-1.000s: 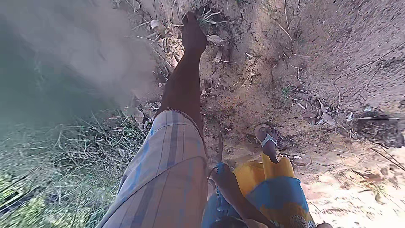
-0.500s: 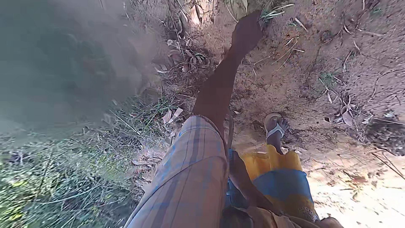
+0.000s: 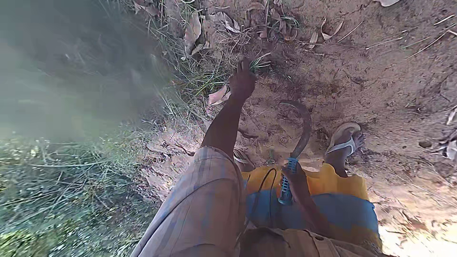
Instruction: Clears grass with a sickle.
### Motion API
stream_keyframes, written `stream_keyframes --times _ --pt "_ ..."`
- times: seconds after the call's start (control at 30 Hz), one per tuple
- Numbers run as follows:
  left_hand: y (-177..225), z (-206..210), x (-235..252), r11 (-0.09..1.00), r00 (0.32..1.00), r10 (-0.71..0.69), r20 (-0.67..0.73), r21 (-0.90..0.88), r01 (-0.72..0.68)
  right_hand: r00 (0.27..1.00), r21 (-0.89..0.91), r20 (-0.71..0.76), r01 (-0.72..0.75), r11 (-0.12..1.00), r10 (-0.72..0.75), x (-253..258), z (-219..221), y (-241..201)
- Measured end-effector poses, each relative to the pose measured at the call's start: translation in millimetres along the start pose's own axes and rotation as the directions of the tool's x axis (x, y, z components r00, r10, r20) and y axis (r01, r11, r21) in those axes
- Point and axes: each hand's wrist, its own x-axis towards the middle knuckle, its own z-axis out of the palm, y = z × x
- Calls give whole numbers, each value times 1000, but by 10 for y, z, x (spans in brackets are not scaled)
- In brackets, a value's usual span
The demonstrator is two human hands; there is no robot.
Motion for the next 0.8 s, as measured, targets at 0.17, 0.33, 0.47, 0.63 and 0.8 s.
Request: stream_keyframes --times 0.17,0.33,0.47,0.63,0.8 --pt "180 222 -126 983 991 -122 51 -133 128 999 -12 -50 -7 1000 7 75 135 185" --pt "224 123 -81 988 981 -106 162 -94 123 997 -11 -76 19 1000 -20 146 261 354" --pt "14 148 -39 988 980 27 197 -152 3 993 5 -116 19 1000 -18 184 387 447" --pt "-189 188 -101 950 978 139 158 -301 -86 986 -4 -162 49 999 -49 261 490 613" --pt "-303 478 -773 796 915 388 114 -541 -270 982 36 -190 20 999 -12 267 708 667"
